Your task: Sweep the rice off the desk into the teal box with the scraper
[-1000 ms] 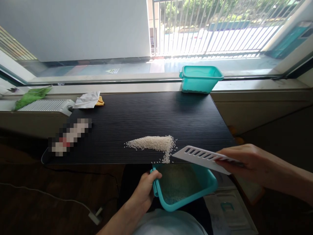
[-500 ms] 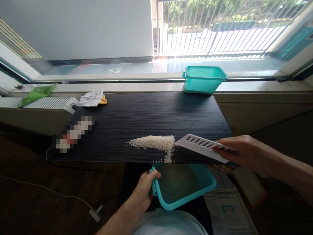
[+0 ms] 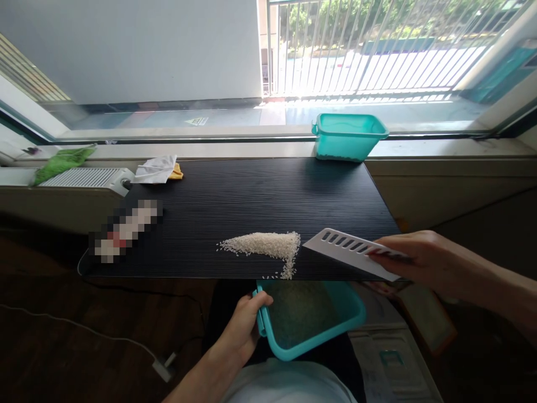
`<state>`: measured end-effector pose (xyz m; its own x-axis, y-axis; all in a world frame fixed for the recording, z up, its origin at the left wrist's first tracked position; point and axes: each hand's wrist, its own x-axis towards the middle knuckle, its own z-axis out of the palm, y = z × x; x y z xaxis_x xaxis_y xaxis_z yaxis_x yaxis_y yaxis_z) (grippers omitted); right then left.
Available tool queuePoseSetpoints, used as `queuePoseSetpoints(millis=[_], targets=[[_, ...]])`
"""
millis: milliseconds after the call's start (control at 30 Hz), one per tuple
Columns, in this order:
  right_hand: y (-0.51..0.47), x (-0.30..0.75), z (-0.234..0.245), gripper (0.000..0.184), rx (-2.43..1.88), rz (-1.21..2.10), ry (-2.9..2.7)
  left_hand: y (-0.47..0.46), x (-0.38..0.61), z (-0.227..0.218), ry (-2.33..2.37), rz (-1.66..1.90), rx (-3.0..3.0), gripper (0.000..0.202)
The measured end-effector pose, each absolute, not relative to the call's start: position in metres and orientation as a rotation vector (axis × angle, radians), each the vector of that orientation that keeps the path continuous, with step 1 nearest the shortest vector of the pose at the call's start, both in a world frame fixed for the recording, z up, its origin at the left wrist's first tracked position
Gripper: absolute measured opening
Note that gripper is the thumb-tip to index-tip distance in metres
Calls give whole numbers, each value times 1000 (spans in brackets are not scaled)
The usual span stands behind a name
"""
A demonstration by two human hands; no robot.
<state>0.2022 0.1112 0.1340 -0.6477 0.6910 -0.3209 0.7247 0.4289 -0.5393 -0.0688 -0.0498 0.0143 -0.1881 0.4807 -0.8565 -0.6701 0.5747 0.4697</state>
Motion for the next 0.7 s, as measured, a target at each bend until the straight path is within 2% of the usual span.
queuePoseSetpoints(millis=[233, 467, 700], targets=[[92, 187, 137, 46, 961, -1113, 2746, -50, -71, 15, 1420, 1022, -180, 13], [149, 171, 143, 53, 1292, -789, 2806, -50, -73, 17, 1455, 1015, -159, 6], [172, 147, 140, 48, 1253, -762, 2810, -50, -73, 25, 1483, 1029, -190, 8]])
